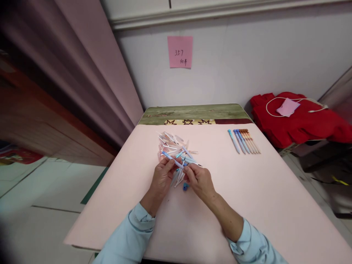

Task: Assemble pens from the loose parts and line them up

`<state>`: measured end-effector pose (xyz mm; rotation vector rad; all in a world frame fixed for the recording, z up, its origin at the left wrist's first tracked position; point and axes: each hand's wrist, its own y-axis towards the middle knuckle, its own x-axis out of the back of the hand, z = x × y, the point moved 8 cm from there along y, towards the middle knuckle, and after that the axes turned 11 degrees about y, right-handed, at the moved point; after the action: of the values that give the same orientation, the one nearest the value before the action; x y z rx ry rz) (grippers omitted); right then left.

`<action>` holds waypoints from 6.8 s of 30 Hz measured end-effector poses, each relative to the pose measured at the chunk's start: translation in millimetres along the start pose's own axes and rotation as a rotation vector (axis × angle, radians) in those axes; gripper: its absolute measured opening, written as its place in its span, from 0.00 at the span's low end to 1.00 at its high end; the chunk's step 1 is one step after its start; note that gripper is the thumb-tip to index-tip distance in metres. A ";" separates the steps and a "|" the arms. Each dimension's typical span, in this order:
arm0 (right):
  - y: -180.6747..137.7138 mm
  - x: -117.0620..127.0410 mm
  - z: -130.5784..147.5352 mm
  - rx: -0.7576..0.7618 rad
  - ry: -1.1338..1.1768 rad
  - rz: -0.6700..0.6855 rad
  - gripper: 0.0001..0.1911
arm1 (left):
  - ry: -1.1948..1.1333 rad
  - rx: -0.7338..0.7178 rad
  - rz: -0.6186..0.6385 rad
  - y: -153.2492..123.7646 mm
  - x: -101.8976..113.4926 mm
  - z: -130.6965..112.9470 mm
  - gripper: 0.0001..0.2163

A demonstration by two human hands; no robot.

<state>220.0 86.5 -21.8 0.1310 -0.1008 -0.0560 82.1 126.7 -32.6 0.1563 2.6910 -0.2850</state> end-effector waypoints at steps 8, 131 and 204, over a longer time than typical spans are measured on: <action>1.7 4.9 5.6 0.005 -0.105 -0.084 0.16 | -0.014 0.035 -0.010 -3.7 -3.0 0.2 0.11; 7.9 5.6 -2.2 0.094 -0.187 0.054 0.10 | -0.147 -0.064 -0.055 14.3 22.5 -11.9 0.14; 6.8 7.1 9.7 0.175 -0.414 -0.045 0.09 | -0.008 -0.199 -0.112 9.2 22.2 -25.3 0.11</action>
<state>226.4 91.6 -10.7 0.2956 -0.5168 -0.1191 53.3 142.7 -21.2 -0.0544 2.7047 -0.0501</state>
